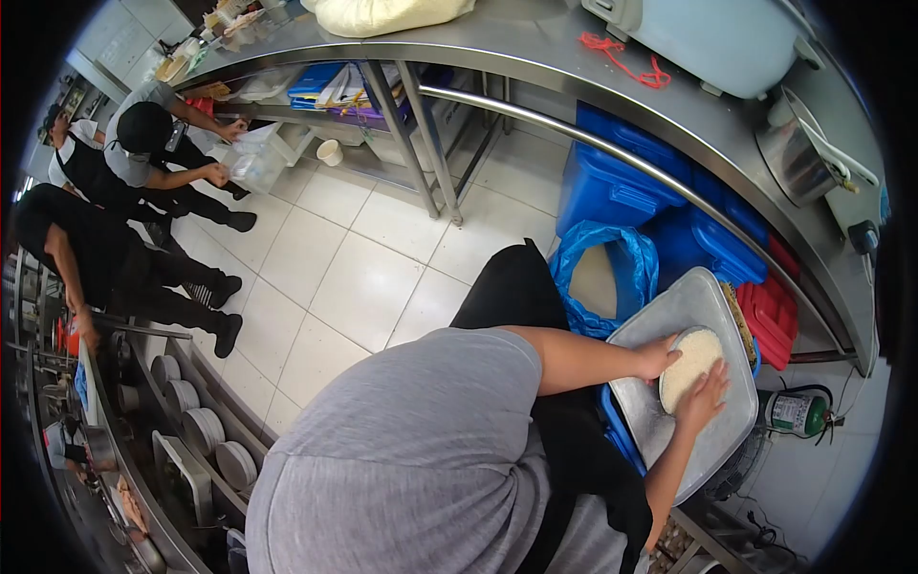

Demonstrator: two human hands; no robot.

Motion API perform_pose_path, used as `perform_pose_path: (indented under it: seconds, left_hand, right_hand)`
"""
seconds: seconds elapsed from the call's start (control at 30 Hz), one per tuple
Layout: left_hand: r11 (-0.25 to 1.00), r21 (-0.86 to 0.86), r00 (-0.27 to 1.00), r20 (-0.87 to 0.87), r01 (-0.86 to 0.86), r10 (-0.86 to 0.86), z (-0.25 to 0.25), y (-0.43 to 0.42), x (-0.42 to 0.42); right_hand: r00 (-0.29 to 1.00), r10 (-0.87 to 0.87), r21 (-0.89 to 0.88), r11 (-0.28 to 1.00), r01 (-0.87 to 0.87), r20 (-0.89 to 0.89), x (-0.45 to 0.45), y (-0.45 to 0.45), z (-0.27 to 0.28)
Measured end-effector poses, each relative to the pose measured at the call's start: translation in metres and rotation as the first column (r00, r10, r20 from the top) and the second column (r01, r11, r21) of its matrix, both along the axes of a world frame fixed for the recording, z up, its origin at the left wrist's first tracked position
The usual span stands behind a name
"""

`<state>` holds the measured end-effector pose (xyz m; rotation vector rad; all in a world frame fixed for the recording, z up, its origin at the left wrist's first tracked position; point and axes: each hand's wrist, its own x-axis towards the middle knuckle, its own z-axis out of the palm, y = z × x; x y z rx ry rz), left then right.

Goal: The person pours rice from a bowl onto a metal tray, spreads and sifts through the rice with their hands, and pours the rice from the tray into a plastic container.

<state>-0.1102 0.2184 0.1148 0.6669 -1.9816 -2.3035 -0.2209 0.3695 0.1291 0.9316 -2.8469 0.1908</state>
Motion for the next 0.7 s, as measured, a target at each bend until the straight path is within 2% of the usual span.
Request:
perform_pose_path:
  seconds: [0.17,0.27,0.37,0.43,0.5,0.57,0.67,0.7]
  left_hand:
    - [0.998,-0.039,0.998,-0.002,-0.058,0.058,-0.003,0.004,-0.002]
    - [0.999,-0.018,0.999,0.01,-0.043,0.043,0.0,0.001,0.001]
    - [0.999,0.005,0.998,-0.033,-0.051,0.051,-0.012,0.007,-0.008]
    - [1.0,-0.009,1.0,-0.015,-0.014,0.014,-0.002,0.002,-0.001]
    - [1.0,-0.006,0.999,-0.022,-0.03,0.03,0.001,0.004,0.002]
    - [0.998,0.009,0.998,-0.007,-0.068,0.068,0.005,0.004,0.003]
    - [0.996,0.048,0.997,-0.014,-0.078,0.079,-0.002,0.007,-0.003]
    - [0.993,0.076,0.995,-0.029,-0.094,0.096,-0.004,0.008,-0.004]
  right_hand:
    - [0.991,-0.134,-0.004,0.991,0.134,0.026,-0.019,0.013,-0.008]
    - [0.993,0.117,-0.051,0.992,-0.118,-0.019,0.006,-0.009,-0.002]
    - [0.993,0.104,0.017,0.994,-0.105,0.058,0.022,-0.021,0.012]
    - [0.998,0.066,0.036,0.997,-0.067,0.02,0.001,-0.004,0.004]
    - [0.994,-0.093,0.05,0.995,0.09,0.056,-0.012,0.011,0.005]
    - [0.991,-0.123,0.04,0.992,0.121,0.06,-0.015,0.019,0.005]
    - [0.998,0.056,-0.039,0.998,-0.055,0.029,0.005,0.005,0.004]
    - [0.998,0.051,-0.034,0.998,-0.05,0.03,0.016,-0.003,0.008]
